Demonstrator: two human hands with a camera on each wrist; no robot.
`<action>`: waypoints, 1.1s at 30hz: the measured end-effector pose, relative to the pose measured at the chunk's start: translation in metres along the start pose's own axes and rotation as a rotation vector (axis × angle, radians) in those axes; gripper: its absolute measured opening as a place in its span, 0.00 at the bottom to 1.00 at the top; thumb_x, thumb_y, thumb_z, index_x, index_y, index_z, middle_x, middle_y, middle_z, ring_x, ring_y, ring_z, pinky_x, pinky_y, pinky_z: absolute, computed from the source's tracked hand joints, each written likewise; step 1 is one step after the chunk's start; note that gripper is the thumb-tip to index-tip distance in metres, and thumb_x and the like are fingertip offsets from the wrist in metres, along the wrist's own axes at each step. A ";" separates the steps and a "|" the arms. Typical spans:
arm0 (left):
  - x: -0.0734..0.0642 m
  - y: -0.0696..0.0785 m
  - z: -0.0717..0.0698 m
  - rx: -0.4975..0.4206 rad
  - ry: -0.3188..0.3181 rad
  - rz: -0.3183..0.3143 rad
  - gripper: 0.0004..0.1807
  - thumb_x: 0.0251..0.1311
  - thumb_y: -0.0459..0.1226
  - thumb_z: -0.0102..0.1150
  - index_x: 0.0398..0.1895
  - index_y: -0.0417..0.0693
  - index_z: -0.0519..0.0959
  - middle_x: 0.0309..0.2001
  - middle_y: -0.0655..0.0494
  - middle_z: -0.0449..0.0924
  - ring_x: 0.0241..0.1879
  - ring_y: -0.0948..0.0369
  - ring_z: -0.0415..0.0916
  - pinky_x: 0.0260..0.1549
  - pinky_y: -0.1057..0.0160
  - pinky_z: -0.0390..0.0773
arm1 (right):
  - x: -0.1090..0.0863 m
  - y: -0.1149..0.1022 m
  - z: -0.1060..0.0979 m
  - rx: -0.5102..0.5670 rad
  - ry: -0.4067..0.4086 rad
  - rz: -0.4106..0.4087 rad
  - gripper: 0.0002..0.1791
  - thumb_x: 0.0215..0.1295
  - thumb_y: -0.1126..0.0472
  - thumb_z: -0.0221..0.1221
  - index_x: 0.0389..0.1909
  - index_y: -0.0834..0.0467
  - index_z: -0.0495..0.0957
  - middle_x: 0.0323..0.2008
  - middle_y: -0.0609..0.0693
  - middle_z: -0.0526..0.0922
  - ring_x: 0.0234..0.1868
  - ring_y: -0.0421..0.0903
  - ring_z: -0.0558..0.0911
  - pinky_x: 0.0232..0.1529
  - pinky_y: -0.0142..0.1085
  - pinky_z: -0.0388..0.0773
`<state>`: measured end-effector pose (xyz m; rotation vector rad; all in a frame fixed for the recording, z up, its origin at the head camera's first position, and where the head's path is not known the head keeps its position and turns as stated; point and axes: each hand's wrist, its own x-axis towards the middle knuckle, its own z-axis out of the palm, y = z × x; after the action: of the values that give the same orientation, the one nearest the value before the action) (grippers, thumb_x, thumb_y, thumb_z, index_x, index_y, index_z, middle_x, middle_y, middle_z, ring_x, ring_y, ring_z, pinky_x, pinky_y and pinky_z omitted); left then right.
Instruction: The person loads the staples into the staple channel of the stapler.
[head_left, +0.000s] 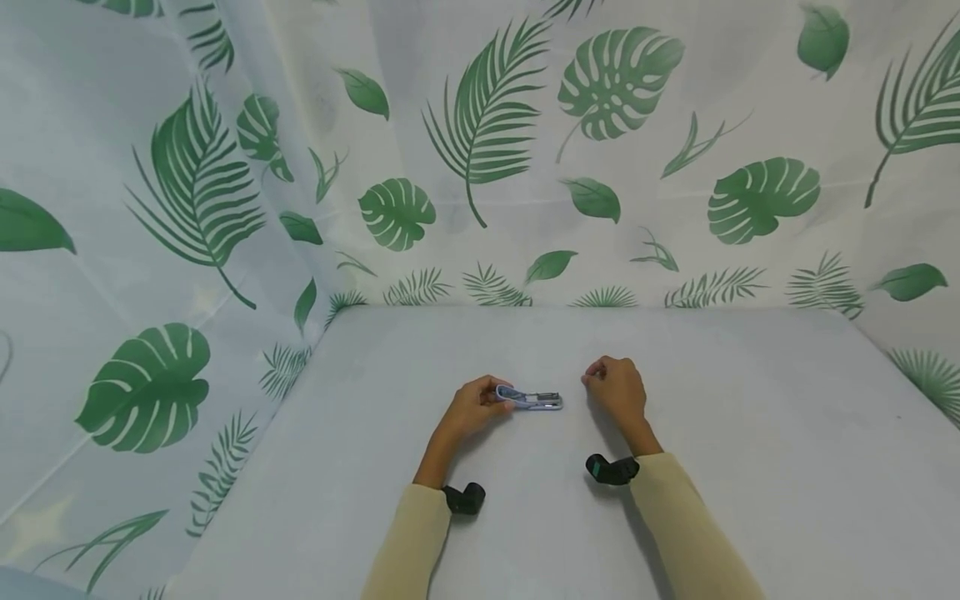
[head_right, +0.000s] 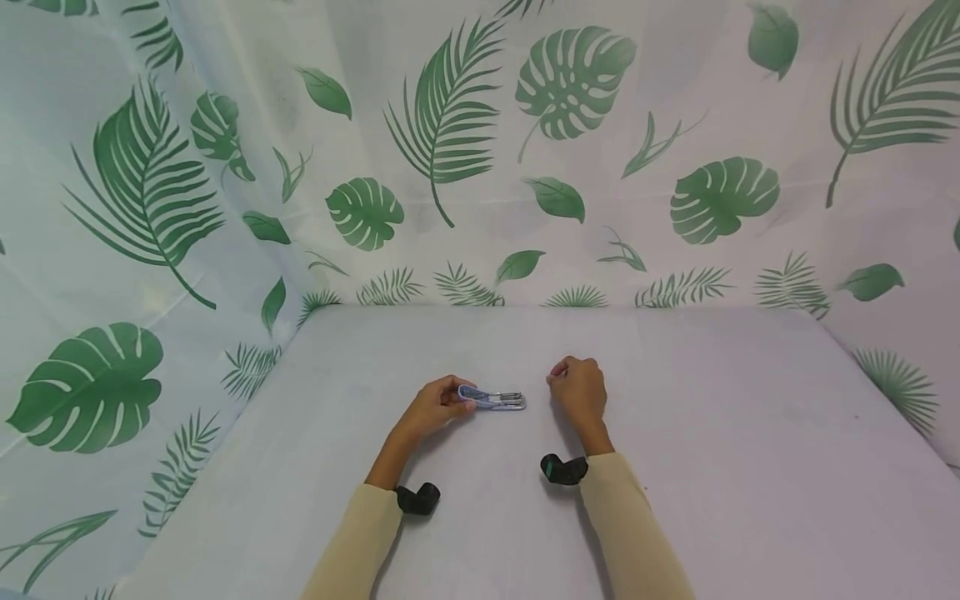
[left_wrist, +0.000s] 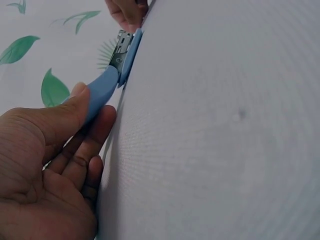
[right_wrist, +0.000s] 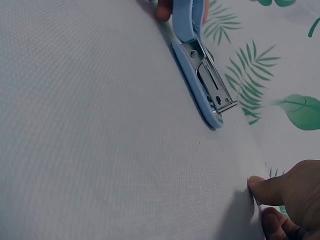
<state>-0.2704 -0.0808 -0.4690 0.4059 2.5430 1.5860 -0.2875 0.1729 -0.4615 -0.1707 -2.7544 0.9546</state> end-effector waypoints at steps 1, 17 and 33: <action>0.000 0.000 0.000 -0.002 0.000 0.003 0.15 0.59 0.37 0.67 0.50 0.45 0.81 0.43 0.49 0.84 0.35 0.64 0.74 0.39 0.65 0.72 | -0.001 0.000 0.000 0.003 0.000 0.000 0.06 0.61 0.64 0.63 0.31 0.64 0.82 0.31 0.59 0.77 0.33 0.52 0.74 0.29 0.38 0.65; 0.001 0.000 0.002 0.012 0.005 -0.003 0.16 0.59 0.37 0.67 0.50 0.45 0.80 0.42 0.50 0.84 0.34 0.64 0.73 0.38 0.66 0.71 | 0.000 0.003 0.000 0.035 0.008 0.006 0.08 0.62 0.65 0.63 0.39 0.66 0.81 0.32 0.59 0.82 0.32 0.52 0.78 0.31 0.40 0.70; 0.000 0.001 0.002 0.046 0.006 -0.011 0.17 0.60 0.40 0.67 0.51 0.46 0.80 0.42 0.51 0.84 0.35 0.64 0.73 0.40 0.64 0.73 | -0.006 0.003 -0.011 0.242 0.040 0.086 0.13 0.67 0.59 0.60 0.39 0.68 0.79 0.34 0.61 0.83 0.32 0.49 0.79 0.30 0.32 0.71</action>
<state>-0.2699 -0.0789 -0.4692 0.3916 2.5850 1.5300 -0.2790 0.1805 -0.4563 -0.2652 -2.5858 1.2816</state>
